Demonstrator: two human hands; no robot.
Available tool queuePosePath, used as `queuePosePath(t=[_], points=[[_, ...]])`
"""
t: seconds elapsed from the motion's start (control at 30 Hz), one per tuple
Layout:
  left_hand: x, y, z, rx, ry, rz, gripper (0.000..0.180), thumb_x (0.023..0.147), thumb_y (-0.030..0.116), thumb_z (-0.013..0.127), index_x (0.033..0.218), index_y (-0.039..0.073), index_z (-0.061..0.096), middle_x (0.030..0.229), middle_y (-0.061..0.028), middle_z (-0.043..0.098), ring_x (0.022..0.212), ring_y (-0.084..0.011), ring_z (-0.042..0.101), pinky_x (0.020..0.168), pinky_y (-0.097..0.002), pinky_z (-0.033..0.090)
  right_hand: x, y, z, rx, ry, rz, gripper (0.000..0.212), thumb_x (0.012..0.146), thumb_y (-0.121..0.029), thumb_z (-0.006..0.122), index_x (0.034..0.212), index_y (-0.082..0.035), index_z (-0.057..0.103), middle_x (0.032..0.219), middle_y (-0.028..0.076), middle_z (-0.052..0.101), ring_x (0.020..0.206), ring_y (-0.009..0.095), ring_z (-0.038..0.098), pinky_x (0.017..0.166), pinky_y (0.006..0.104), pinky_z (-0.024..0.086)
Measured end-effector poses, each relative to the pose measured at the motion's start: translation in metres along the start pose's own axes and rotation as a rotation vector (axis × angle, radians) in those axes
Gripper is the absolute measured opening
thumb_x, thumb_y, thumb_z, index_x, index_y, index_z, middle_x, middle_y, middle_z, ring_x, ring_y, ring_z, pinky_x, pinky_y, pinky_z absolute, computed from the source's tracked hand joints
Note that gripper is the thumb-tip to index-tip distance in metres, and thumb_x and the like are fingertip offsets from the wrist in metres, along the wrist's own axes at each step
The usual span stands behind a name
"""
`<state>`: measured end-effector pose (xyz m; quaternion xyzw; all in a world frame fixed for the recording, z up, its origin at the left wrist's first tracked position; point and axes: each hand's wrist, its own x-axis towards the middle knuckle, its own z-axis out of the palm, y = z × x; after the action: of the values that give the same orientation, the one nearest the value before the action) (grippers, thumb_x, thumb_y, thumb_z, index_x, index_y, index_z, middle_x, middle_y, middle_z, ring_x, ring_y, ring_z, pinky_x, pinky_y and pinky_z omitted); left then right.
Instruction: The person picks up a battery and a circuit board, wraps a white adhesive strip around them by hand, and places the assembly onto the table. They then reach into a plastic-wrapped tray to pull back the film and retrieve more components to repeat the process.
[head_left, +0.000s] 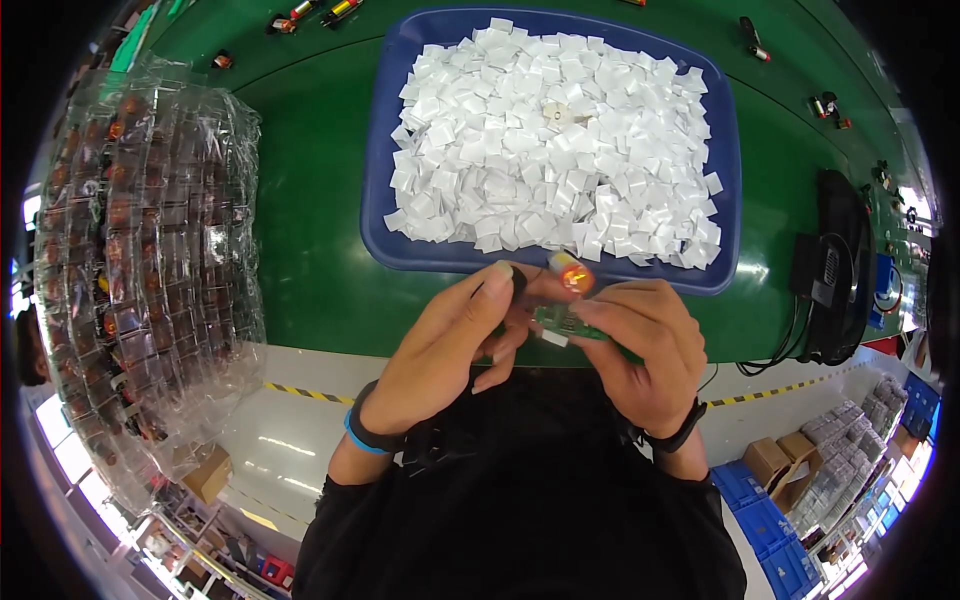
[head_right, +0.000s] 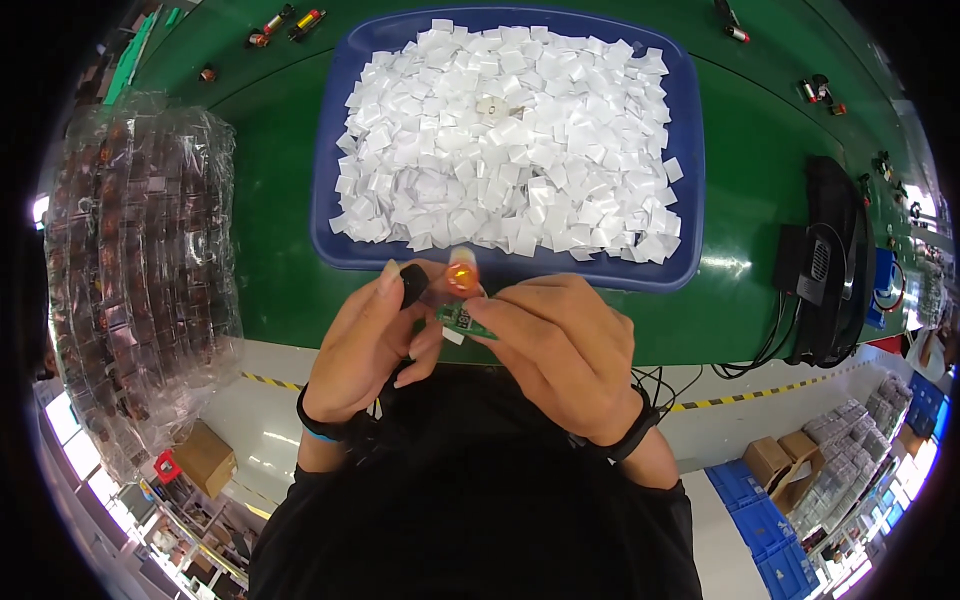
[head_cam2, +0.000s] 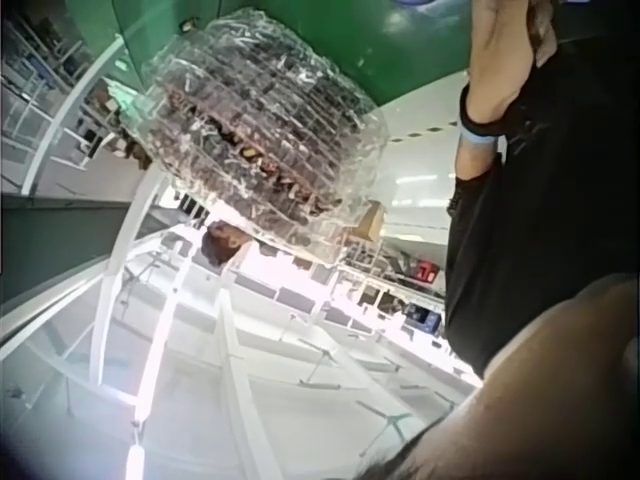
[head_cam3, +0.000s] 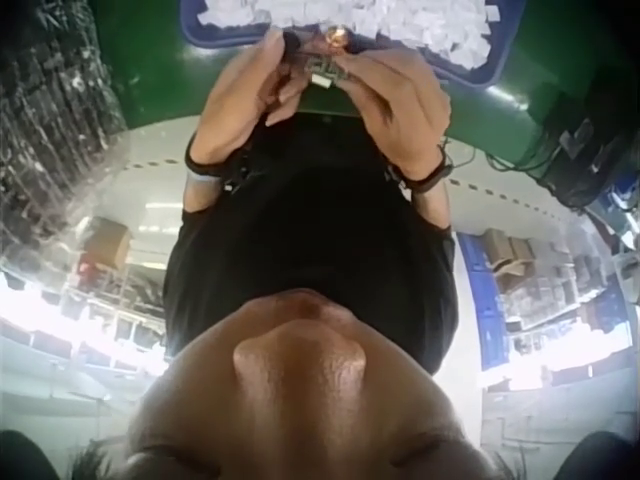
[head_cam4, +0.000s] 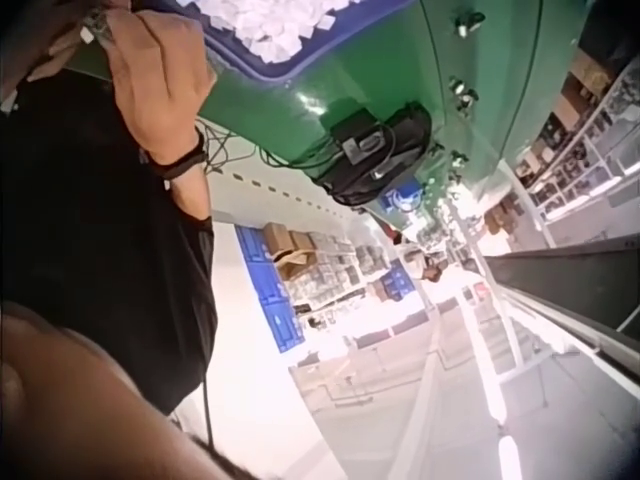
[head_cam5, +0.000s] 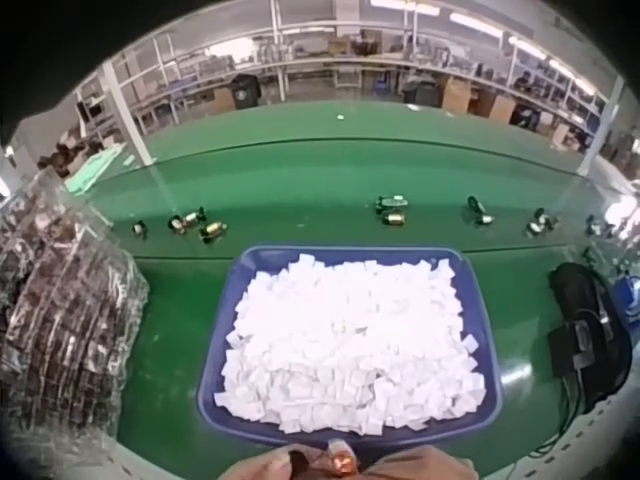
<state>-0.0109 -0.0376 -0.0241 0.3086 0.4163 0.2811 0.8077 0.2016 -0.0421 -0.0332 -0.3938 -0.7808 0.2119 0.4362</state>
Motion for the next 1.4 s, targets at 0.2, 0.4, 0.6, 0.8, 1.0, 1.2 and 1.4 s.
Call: queuePosePath(t=[0.2, 0.4, 0.6, 0.8, 1.0, 1.2, 1.4], points=[[0.006, -0.003, -0.022, -0.077, -0.299, -0.123, 0.063, 0.106, 0.052, 0.042, 0.129, -0.006, 0.053, 0.128, -0.0156, 0.059, 0.079, -0.0106, 0.055, 0.05, -0.0227, 0.041, 0.0, 0.004, -0.015, 0.19, 0.054, 0.107, 0.028, 0.071, 0.002, 0.083, 0.096, -0.006, 0.071, 0.094, 0.009, 0.068, 0.081, 0.022, 0.064, 0.067, 0.0304, 0.051], [0.008, -0.006, 0.002, 0.273, 0.015, 0.438, 0.045, 0.097, 0.033, 0.066, 0.121, -0.004, 0.056, 0.113, -0.0134, 0.062, 0.084, -0.012, 0.06, 0.058, -0.0234, 0.049, -0.002, 0.0, -0.014, 0.388, 0.072, 0.296, 0.022, 0.08, 0.004, 0.074, 0.092, -0.005, 0.058, 0.098, 0.015, 0.07, 0.09, 0.024, 0.063, 0.077, 0.0329, 0.05], [0.01, 0.0, -0.001, 0.249, -0.088, 0.417, 0.034, 0.092, 0.013, 0.072, 0.117, -0.003, 0.056, 0.102, -0.0116, 0.062, 0.082, -0.012, 0.06, 0.06, -0.0236, 0.051, -0.002, 0.005, -0.002, 0.604, 0.047, 0.25, 0.023, 0.089, 0.0, 0.065, 0.093, -0.006, 0.043, 0.109, 0.025, 0.066, 0.097, 0.028, 0.062, 0.084, 0.0378, 0.052], [0.009, -0.004, 0.013, 0.27, 0.126, 0.416, 0.019, 0.093, 0.009, 0.067, 0.103, -0.001, 0.054, 0.093, -0.0091, 0.062, 0.07, -0.0093, 0.057, 0.055, -0.0228, 0.047, -0.003, 0.002, 0.002, 0.625, 0.095, 0.261, 0.03, 0.085, 0.002, 0.07, 0.096, -0.007, 0.043, 0.104, 0.021, 0.066, 0.093, 0.028, 0.063, 0.085, 0.0389, 0.052], [0.008, -0.002, 0.011, 0.185, 0.177, 0.33, 0.014, 0.095, 0.008, 0.063, 0.095, 0.002, 0.05, 0.086, -0.008, 0.06, 0.061, -0.0097, 0.055, 0.053, -0.0226, 0.046, 0.002, 0.0, -0.008, 0.594, -0.062, 0.367, 0.049, 0.073, -0.005, 0.088, 0.1, -0.006, 0.048, 0.086, 0.013, 0.067, 0.085, 0.024, 0.063, 0.076, 0.0353, 0.051], [0.009, -0.001, 0.012, 0.078, 0.105, 0.279, 0.018, 0.096, 0.004, 0.066, 0.093, 0.004, 0.049, 0.083, -0.0013, 0.057, 0.07, -0.004, 0.058, 0.051, -0.0175, 0.043, -0.003, 0.005, -0.014, 0.854, -0.161, 0.423, 0.052, 0.07, -0.011, 0.092, 0.102, -0.007, 0.051, 0.09, 0.012, 0.068, 0.082, 0.021, 0.062, 0.071, 0.0341, 0.049], [0.012, -0.001, 0.012, 0.021, 0.098, 0.262, 0.022, 0.095, 0.003, 0.067, 0.092, 0.005, 0.046, 0.091, -0.0046, 0.061, 0.079, -0.0065, 0.063, 0.052, -0.0182, 0.047, -0.012, 0.011, -0.004, 0.997, 0.047, 0.291, 0.038, 0.08, -0.005, 0.083, 0.098, -0.01, 0.05, 0.088, 0.011, 0.067, 0.074, 0.023, 0.067, 0.079, 0.042, 0.052]])
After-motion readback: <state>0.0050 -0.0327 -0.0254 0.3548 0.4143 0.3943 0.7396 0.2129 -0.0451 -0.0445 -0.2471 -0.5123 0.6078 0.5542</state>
